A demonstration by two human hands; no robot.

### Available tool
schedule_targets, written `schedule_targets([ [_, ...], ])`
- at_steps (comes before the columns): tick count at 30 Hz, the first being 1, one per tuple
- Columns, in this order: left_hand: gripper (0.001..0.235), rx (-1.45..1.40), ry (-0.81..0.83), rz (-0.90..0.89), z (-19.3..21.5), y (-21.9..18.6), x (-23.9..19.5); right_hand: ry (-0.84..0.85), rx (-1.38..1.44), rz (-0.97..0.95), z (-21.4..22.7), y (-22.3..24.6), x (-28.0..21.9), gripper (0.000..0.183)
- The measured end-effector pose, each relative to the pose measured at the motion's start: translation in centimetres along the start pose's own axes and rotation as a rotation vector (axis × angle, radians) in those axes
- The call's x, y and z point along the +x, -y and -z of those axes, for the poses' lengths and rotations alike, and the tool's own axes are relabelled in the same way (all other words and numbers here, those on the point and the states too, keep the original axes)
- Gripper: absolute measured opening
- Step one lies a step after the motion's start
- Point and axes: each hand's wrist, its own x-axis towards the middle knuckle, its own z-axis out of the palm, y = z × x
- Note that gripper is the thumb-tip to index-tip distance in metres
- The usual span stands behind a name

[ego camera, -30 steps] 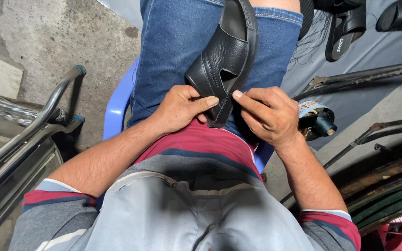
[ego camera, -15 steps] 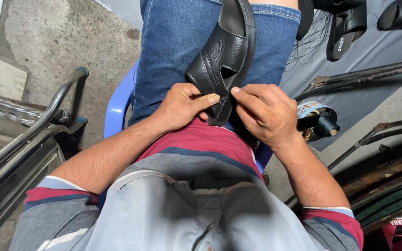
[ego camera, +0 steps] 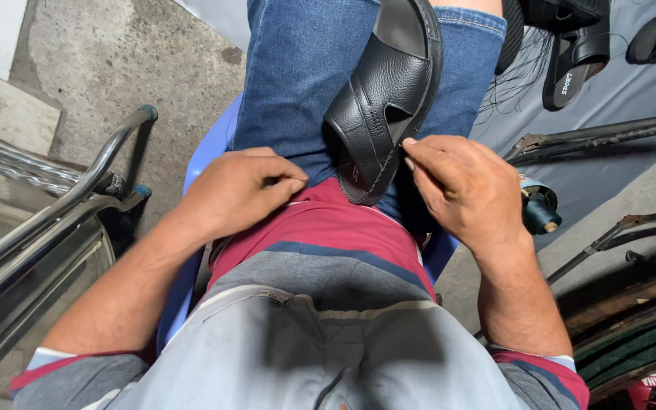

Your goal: The person sits on a blue plastic chair and sews a black leather sandal resting on their lap. They use a needle and thread to stitch the sandal's upper strap, repeatedly pulling the thread through the leather. Several other sandals are visible on the floor nearby.

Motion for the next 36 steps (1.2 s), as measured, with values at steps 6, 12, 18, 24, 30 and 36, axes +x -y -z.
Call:
schedule_targets([
  [6, 0.012, -0.671, 0.023, -0.249, -0.8, 0.9, -0.2, 0.094, 0.124, -0.044, 1.0, 0.0, 0.9, 0.010],
  [12, 0.020, -1.392, -0.121, 0.003, -6.4, 0.4, 1.5, 0.127, 0.228, -0.099, 1.4, 0.4, 1.6, 0.010],
  [18, 0.024, -0.950, -0.294, 0.213, -7.7, -0.3, 2.7, 0.215, 0.183, -0.123, 1.7, -0.5, 1.5, 0.011],
  [24, 0.020, -0.880, -0.315, 0.305, -9.1, -0.8, 5.9, 0.277, 0.143, -0.131, 2.5, 0.3, 2.8, 0.009],
  [30, 0.017, -0.433, -0.444, 0.077, -9.1, -1.2, 5.4, 0.292, 0.035, -0.114, 2.1, -0.2, 2.6, 0.008],
  [36, 0.016, -0.332, -0.428, -0.150, -8.2, -0.1, 5.0, 0.283, 0.056, -0.144, 2.1, 0.0, 2.0, 0.011],
])
